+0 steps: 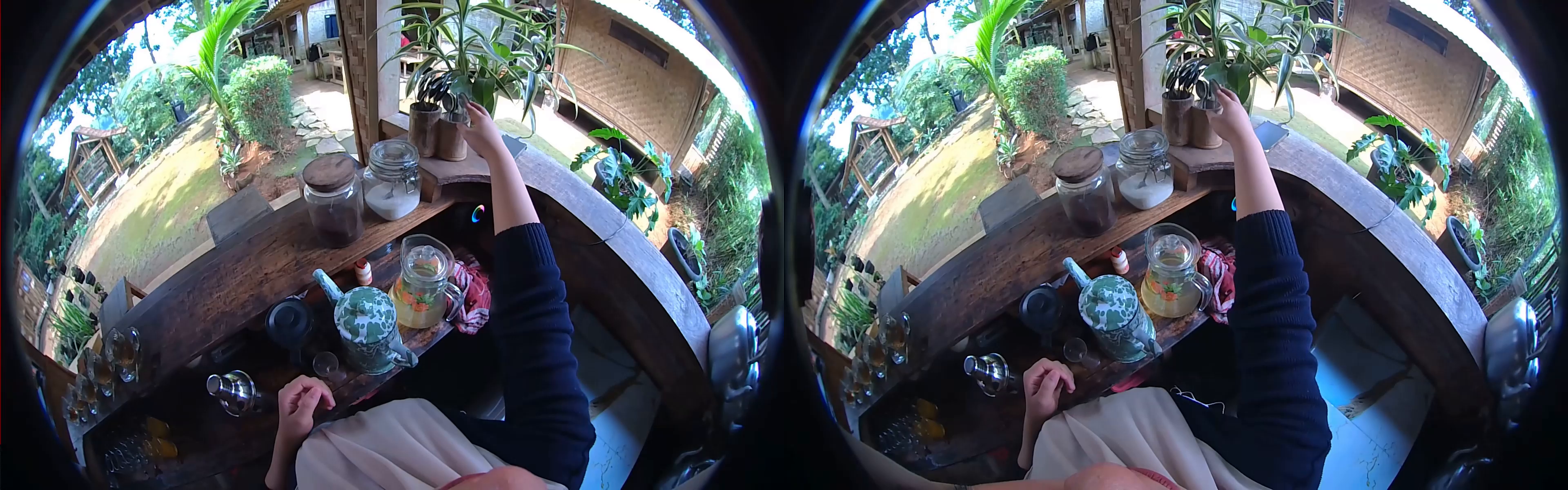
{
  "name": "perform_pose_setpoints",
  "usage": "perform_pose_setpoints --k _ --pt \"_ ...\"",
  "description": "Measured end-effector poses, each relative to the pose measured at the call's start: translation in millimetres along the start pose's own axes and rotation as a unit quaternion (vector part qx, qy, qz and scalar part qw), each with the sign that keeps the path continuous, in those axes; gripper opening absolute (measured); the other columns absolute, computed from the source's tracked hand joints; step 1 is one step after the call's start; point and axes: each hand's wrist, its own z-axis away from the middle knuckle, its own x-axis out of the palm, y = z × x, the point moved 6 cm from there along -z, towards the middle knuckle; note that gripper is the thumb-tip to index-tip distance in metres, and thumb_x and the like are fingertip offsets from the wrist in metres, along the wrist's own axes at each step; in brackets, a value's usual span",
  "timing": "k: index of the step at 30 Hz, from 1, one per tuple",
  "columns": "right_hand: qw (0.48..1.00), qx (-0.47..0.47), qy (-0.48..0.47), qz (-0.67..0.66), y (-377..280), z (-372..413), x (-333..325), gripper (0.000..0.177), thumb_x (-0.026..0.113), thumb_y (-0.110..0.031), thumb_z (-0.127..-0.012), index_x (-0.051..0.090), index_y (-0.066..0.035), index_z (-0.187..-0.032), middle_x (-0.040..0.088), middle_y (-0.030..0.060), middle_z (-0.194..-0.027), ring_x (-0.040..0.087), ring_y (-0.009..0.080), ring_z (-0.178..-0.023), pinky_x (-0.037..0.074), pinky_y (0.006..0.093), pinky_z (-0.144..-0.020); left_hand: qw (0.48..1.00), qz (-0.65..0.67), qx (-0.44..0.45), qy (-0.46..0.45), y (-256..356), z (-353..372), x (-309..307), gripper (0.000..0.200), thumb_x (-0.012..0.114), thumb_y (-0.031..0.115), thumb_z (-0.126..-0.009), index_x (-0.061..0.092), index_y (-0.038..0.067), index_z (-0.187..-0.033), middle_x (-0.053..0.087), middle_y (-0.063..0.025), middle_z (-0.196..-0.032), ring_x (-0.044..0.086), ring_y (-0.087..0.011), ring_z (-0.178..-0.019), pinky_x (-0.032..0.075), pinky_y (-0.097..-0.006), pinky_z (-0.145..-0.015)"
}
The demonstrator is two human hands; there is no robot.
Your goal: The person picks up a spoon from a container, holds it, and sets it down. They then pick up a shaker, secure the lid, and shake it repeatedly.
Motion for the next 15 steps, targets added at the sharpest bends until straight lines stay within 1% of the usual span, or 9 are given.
perform_pose_setpoints --k 2,3,5,7,9,10,11,14,15 --pt "0.999 -0.032 0.006 -0.001 0.2 -3.5 2.6 0.055 0.06 -0.014 -0.079 0.044 -0.001 -0.13 0.039 0.0113 -0.138 0.045 0.0286 -0.12 0.04 0.0333 -0.097 1.0 0.005 0.0 -0.001 2.6 1.6 -1.4 0.017 0.046 0.009 -0.09 0.054 -0.002 -0.081 0.06 -0.0102 -0.071 0.055 -0.0116 -0.063 0.045 -0.0235 -0.059" --pt "0.999 -0.033 0.006 -0.003 -5.2 -1.3 1.0 0.055 0.06 -0.014 -0.079 0.044 -0.001 -0.13 0.039 0.0113 -0.138 0.045 0.0286 -0.12 0.04 0.0333 -0.097 1.0 0.006 -0.002 -0.007 3.8 2.9 -2.3 0.017 0.046 0.009 -0.09 0.054 -0.002 -0.081 0.06 -0.0104 -0.071 0.055 -0.0119 -0.063 0.045 -0.0239 -0.059" --pt "0.996 -0.063 0.04 -0.041 -18.8 4.3 -7.2 0.049 0.057 -0.01 -0.078 0.048 0.001 -0.125 0.043 0.0131 -0.134 0.044 0.0292 -0.121 0.037 0.0342 -0.1 1.0 0.006 -0.004 -0.011 5.4 5.9 -4.8 0.017 0.045 0.008 -0.09 0.054 -0.002 -0.081 0.06 -0.0106 -0.072 0.055 -0.0121 -0.064 0.045 -0.0243 -0.059" --pt "0.994 -0.078 0.054 -0.055 -29.5 10.8 -12.7 0.048 0.057 -0.008 -0.079 0.048 0.001 -0.125 0.043 0.0125 -0.134 0.045 0.0292 -0.12 0.037 0.0336 -0.1 1.0 0.002 -0.005 -0.014 5.4 9.2 -7.5 0.017 0.045 0.008 -0.09 0.054 -0.003 -0.081 0.06 -0.0111 -0.072 0.056 -0.0126 -0.064 0.045 -0.025 -0.06" --pt "0.983 -0.143 0.095 -0.063 -44.0 18.5 -20.6 0.048 0.057 -0.006 -0.079 0.047 0.001 -0.125 0.044 0.0127 -0.133 0.046 0.0298 -0.119 0.037 0.0335 -0.1 1.0 -0.004 -0.009 -0.01 5.4 13.9 -10.9 0.016 0.045 0.008 -0.09 0.054 -0.003 -0.081 0.06 -0.0112 -0.071 0.056 -0.0127 -0.063 0.045 -0.0252 -0.06" --pt "0.976 -0.188 0.109 -0.024 -51.8 23.1 -23.3 0.049 0.058 -0.007 -0.082 0.045 -0.003 -0.129 0.041 0.0093 -0.137 0.046 0.0261 -0.12 0.045 0.035 -0.092 1.0 -0.007 -0.013 -0.007 5.2 15.9 -12.6 0.016 0.045 0.008 -0.09 0.054 -0.003 -0.081 0.06 -0.0112 -0.071 0.056 -0.0129 -0.063 0.045 -0.0254 -0.06" --pt "0.976 -0.189 0.109 -0.025 -54.9 25.7 -23.4 0.049 0.058 -0.007 -0.082 0.045 -0.003 -0.129 0.041 0.0093 -0.137 0.046 0.0261 -0.12 0.045 0.035 -0.092 1.0 -0.008 -0.012 -0.005 5.9 17.8 -13.8 0.016 0.045 0.008 -0.09 0.054 -0.003 -0.081 0.06 -0.0112 -0.071 0.056 -0.0129 -0.063 0.045 -0.0254 -0.06" --pt "0.977 -0.173 0.092 -0.084 -77.5 51.1 -31.6 0.049 0.057 -0.007 -0.086 0.044 -0.012 -0.132 0.039 0.0048 -0.138 0.044 0.023 -0.122 0.046 0.0386 -0.089 1.0 0.004 -0.017 0.001 6.8 23.2 -18.2 0.016 0.045 0.008 -0.09 0.055 -0.002 -0.081 0.06 -0.0102 -0.071 0.055 -0.0119 -0.063 0.045 -0.0242 -0.059" --pt "0.977 -0.173 0.091 -0.085 -87.6 62.8 -34.6 0.049 0.057 -0.007 -0.086 0.044 -0.012 -0.132 0.039 0.0048 -0.138 0.044 0.023 -0.122 0.046 0.0386 -0.089 1.0 0.003 -0.016 0.001 7.1 24.9 -19.8 0.016 0.045 0.008 -0.09 0.054 -0.002 -0.081 0.06 -0.0095 -0.071 0.055 -0.0111 -0.062 0.044 -0.0233 -0.058"
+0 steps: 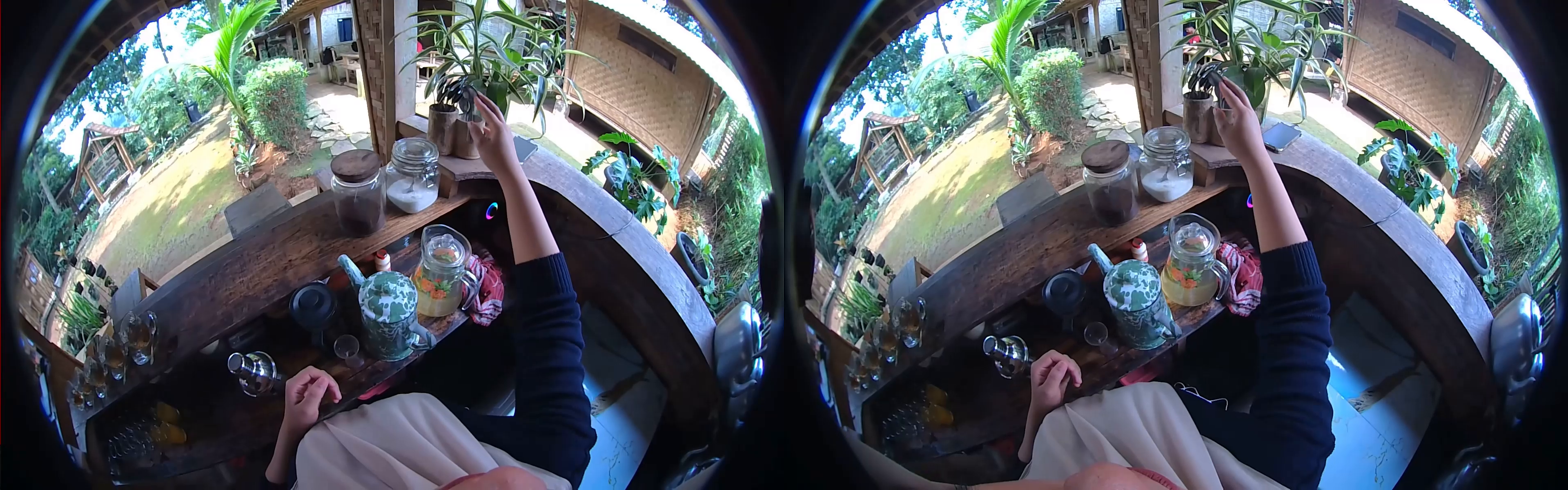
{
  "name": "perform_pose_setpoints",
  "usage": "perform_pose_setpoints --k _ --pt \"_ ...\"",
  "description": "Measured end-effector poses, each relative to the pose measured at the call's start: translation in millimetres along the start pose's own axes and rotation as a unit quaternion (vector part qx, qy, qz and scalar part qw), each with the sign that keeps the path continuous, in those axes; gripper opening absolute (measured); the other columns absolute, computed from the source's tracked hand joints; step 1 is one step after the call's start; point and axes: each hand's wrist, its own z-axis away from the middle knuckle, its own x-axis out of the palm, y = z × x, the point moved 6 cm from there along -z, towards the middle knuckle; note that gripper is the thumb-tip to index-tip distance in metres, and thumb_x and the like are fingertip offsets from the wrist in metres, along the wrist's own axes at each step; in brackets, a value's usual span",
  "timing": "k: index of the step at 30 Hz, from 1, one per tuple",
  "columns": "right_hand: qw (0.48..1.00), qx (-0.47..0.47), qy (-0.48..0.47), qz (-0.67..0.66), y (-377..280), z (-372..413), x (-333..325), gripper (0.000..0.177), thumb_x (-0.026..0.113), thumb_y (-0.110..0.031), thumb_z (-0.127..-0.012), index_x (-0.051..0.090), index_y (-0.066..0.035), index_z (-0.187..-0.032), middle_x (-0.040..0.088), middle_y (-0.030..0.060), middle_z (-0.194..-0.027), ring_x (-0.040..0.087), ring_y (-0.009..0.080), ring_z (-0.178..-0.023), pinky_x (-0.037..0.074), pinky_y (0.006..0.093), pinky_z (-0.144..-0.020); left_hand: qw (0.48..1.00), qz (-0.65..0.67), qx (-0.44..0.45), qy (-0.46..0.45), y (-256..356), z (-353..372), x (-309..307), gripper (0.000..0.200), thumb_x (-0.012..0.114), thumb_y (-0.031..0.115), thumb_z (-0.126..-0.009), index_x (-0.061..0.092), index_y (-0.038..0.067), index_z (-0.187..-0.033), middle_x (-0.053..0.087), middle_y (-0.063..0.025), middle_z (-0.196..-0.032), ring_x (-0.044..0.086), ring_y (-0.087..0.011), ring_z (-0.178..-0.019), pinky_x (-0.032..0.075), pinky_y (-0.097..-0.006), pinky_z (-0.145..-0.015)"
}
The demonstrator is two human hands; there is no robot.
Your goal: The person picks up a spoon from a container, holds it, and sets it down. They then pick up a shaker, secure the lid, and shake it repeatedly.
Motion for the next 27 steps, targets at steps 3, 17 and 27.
perform_pose_setpoints --k 3,17,27 --pt "0.997 0.007 -0.003 -0.072 -40.3 29.8 -8.5 0.046 0.057 -0.003 -0.082 0.047 -0.002 -0.128 0.044 0.0114 -0.134 0.05 0.0254 -0.116 0.047 0.033 -0.087 1.0 -0.005 -0.006 0.0 -1.7 5.6 -5.7 0.016 0.045 0.009 -0.091 0.054 -0.001 -0.081 0.06 -0.0082 -0.071 0.054 -0.0096 -0.061 0.042 -0.0217 -0.056" --pt "0.96 0.063 -0.073 -0.262 -184.7 126.4 -49.2 0.054 0.055 0.004 -0.085 0.038 -0.006 -0.135 0.031 0.0102 -0.141 0.06 0.0215 -0.102 0.054 0.0273 -0.076 0.998 0.035 -0.05 -0.017 -4.1 26.0 -2.3 0.017 0.045 0.011 -0.093 0.055 -0.001 -0.084 0.059 -0.0076 -0.073 0.055 -0.0108 -0.065 0.046 -0.0241 -0.062" --pt "0.923 0.159 -0.122 -0.328 -219.7 154.6 -42.8 0.069 0.057 0.012 -0.079 0.029 -0.005 -0.139 0.019 0.0114 -0.145 0.063 0.0199 -0.093 0.056 0.0234 -0.069 0.997 0.031 -0.069 -0.032 -2.2 35.2 2.7 0.018 0.045 0.011 -0.093 0.055 -0.001 -0.084 0.058 -0.0072 -0.075 0.055 -0.0112 -0.068 0.045 -0.0242 -0.065"
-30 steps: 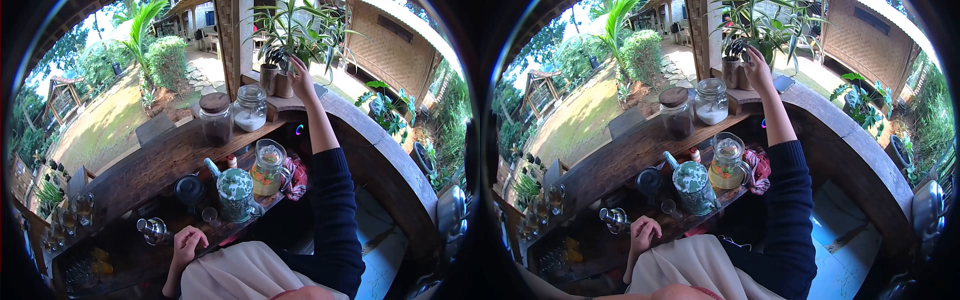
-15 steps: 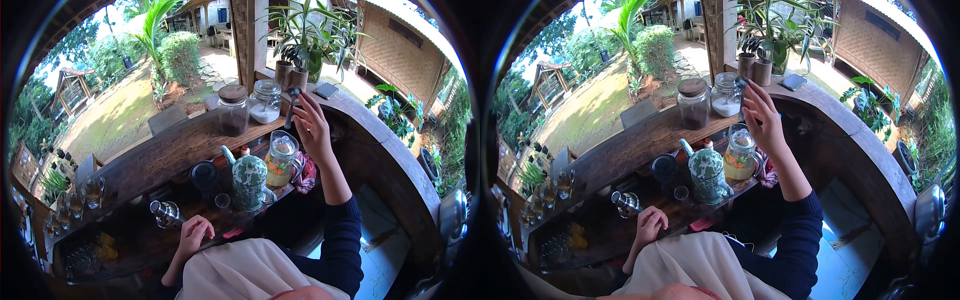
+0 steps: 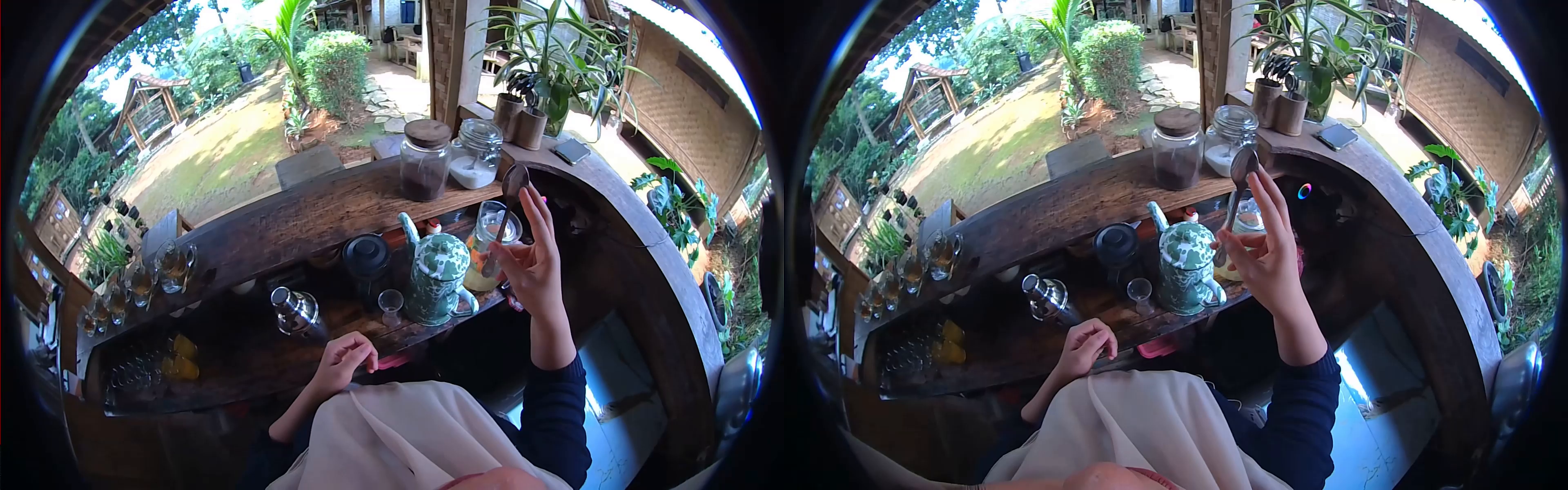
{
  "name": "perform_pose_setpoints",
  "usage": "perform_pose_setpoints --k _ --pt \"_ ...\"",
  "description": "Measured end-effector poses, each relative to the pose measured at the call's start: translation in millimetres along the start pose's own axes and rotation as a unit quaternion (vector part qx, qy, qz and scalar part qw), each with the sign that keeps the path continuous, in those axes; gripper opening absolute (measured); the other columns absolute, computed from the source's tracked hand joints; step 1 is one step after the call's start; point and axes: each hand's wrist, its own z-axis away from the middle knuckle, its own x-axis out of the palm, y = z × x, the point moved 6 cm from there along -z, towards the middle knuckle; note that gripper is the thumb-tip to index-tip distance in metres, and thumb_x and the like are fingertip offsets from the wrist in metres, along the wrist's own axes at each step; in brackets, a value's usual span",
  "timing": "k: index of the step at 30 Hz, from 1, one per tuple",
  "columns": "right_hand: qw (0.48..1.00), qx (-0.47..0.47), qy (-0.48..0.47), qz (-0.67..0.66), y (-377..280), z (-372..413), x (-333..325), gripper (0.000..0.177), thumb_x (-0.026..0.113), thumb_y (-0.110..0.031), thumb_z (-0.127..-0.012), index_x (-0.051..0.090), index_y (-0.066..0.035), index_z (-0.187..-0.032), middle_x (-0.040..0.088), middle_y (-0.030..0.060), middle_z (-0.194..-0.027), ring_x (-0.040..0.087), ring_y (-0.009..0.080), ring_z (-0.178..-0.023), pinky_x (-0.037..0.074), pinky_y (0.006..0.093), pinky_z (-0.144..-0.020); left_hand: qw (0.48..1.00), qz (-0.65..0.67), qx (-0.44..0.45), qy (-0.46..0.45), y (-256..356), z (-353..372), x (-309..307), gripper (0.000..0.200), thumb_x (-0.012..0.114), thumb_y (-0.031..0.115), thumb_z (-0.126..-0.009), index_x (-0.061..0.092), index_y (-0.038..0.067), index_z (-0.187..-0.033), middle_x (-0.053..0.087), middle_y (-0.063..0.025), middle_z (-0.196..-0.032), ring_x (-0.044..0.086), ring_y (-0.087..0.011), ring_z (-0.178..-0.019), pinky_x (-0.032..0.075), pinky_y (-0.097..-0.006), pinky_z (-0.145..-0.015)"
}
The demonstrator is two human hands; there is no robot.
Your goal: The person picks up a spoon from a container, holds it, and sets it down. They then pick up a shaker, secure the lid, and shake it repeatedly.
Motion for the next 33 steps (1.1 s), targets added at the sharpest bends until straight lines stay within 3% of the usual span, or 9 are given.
perform_pose_setpoints --k 7,11,13,17,22,33 --pt "0.993 0.049 -0.018 -0.105 19.8 7.5 28.2 0.077 0.057 0.014 -0.077 0.022 -0.008 -0.142 0.014 0.0097 -0.147 0.065 0.0188 -0.083 0.054 0.021 -0.057 1.0 -0.001 -0.019 -0.013 -2.9 -3.3 10.4 0.02 0.046 0.015 -0.094 0.055 0.0 -0.086 0.058 -0.006 -0.075 0.055 -0.0102 -0.069 0.045 -0.0239 -0.065" --pt "0.981 0.09 -0.065 -0.156 31.2 12.7 55.5 0.077 0.056 0.014 -0.078 0.02 -0.008 -0.143 0.008 0.0103 -0.15 0.067 0.0205 -0.079 0.051 0.0197 -0.051 0.999 -0.027 -0.022 -0.013 -3.8 -4.6 13.4 0.018 0.043 0.01 -0.094 0.053 0.0 -0.084 0.058 -0.0081 -0.075 0.054 -0.0124 -0.068 0.045 -0.0261 -0.064" --pt "0.973 0.111 -0.1 -0.177 35.5 17.3 72.0 0.078 0.056 0.014 -0.078 0.019 -0.009 -0.143 0.007 0.0105 -0.15 0.066 0.0204 -0.08 0.05 0.0197 -0.051 1.0 -0.005 -0.015 -0.019 -3.9 -4.1 14.8 0.019 0.047 0.015 -0.094 0.055 0.0 -0.087 0.058 -0.0059 -0.075 0.054 -0.0102 -0.069 0.045 -0.024 -0.065" --pt "0.96 0.109 -0.171 -0.194 39.6 29.2 105.0 0.081 0.057 0.014 -0.078 0.017 -0.01 -0.144 0.007 0.0114 -0.15 0.065 0.0198 -0.084 0.051 0.0197 -0.051 1.0 0.005 0.012 -0.012 -2.5 -1.5 16.0 0.017 0.044 0.01 -0.093 0.054 0.0 -0.084 0.057 -0.0074 -0.075 0.053 -0.0115 -0.068 0.044 -0.026 -0.064" --pt "0.935 0.143 -0.243 -0.216 40.7 43.3 138.5 0.081 0.056 0.015 -0.078 0.017 -0.01 -0.144 0.005 0.0097 -0.151 0.066 0.0196 -0.079 0.05 0.019 -0.051 1.0 0.019 0.022 0.006 -6.3 4.5 11.2 0.015 0.046 0.011 -0.094 0.055 0.0 -0.088 0.056 -0.0049 -0.075 0.054 -0.0098 -0.069 0.045 -0.0246 -0.065" --pt "0.904 0.125 -0.303 -0.276 45.6 49.7 188.7 0.08 0.054 0.016 -0.078 0.018 -0.009 -0.144 0.005 0.0092 -0.151 0.066 0.0168 -0.079 0.05 0.0188 -0.053 0.996 -0.009 -0.009 0.09 -10.9 21.1 -6.4 0.015 0.047 0.011 -0.093 0.055 0.001 -0.085 0.056 -0.005 -0.075 0.052 -0.0106 -0.068 0.043 -0.0249 -0.064"
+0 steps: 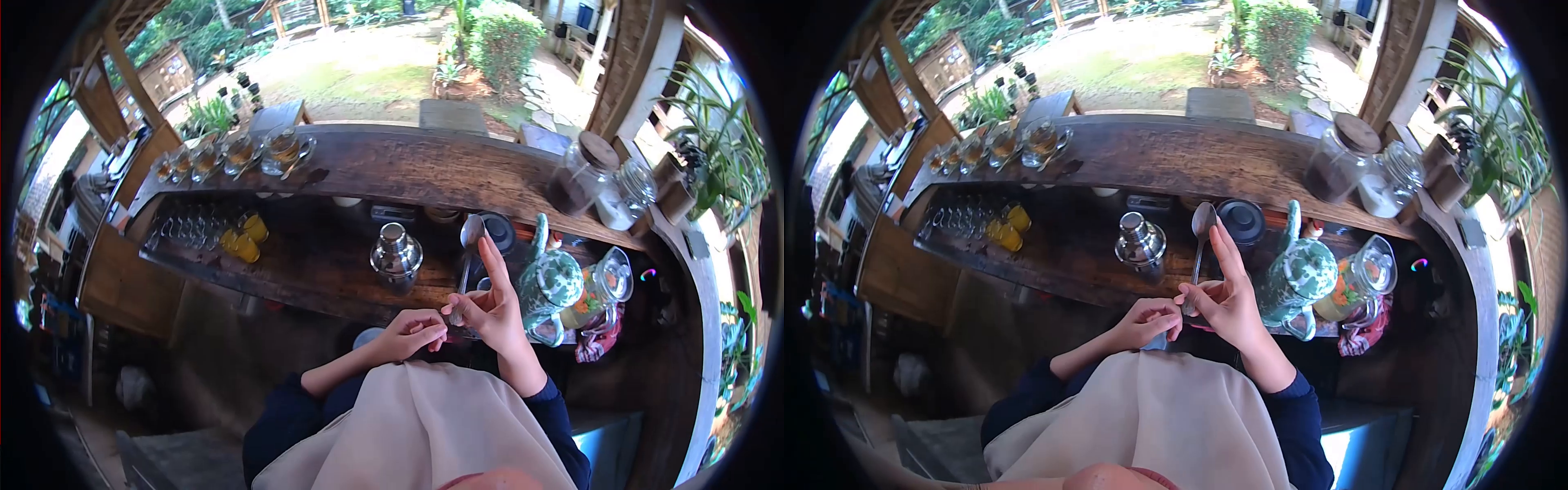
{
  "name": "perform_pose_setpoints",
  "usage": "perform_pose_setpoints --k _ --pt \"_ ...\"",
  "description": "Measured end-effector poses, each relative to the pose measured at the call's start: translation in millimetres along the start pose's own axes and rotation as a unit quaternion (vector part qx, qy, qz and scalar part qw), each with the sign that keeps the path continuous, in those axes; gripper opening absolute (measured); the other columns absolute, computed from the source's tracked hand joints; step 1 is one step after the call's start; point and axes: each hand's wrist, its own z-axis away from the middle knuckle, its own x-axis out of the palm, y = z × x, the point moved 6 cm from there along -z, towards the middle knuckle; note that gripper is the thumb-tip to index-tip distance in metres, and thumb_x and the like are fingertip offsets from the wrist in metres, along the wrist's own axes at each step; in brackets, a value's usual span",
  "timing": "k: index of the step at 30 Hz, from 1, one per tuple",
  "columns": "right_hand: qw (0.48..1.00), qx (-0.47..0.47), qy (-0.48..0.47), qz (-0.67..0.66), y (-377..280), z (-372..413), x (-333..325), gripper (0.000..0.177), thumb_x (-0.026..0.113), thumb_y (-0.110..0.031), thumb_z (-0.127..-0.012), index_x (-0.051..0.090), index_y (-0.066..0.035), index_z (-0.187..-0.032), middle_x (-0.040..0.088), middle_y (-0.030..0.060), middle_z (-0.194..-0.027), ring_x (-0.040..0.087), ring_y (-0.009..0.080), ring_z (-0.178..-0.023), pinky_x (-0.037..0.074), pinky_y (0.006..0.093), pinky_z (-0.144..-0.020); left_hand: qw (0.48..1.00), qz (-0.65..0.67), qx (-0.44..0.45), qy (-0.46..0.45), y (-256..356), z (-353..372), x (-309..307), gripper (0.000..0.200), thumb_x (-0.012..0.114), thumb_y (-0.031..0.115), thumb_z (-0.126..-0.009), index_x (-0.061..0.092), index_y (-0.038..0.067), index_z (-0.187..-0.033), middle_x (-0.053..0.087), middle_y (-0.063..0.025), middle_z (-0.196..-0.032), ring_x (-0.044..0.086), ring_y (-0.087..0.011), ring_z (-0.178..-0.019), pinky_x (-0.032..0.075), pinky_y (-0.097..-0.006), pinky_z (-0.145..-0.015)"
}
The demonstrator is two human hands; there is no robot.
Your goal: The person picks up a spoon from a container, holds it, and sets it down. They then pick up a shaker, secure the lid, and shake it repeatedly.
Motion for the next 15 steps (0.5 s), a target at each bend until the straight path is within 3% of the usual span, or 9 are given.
perform_pose_setpoints --k 8,13,15 --pt "0.999 0.005 -0.047 0.0 16.7 -12.8 29.5 0.081 0.06 0.012 -0.077 0.02 -0.011 -0.144 0.009 0.0135 -0.15 0.063 0.0161 -0.09 0.054 0.0208 -0.063 0.997 0.054 0.009 0.056 1.0 9.0 -15.4 0.019 0.049 0.014 -0.093 0.061 0.0 -0.092 0.06 -0.0056 -0.079 0.056 -0.0108 -0.071 0.045 -0.0243 -0.065" --pt "0.996 -0.038 -0.079 -0.016 19.4 -21.6 50.8 0.079 0.056 0.013 -0.079 0.019 -0.012 -0.144 0.008 0.0153 -0.149 0.061 0.0242 -0.099 0.055 0.0257 -0.072 0.986 -0.128 0.061 0.083 17.3 20.7 -30.3 0.024 0.049 0.014 -0.093 0.064 -0.001 -0.083 0.061 -0.0047 -0.067 0.057 -0.0104 -0.061 0.045 -0.0242 -0.058" --pt "0.994 -0.042 -0.099 -0.027 21.4 -24.4 59.7 0.078 0.055 0.013 -0.08 0.019 -0.013 -0.144 0.007 0.0156 -0.149 0.06 0.0268 -0.103 0.055 0.0264 -0.074 0.983 -0.133 0.074 0.099 22.0 26.6 -35.7 0.024 0.05 0.014 -0.093 0.064 -0.001 -0.082 0.06 -0.0048 -0.065 0.057 -0.0105 -0.059 0.045 -0.0241 -0.056"
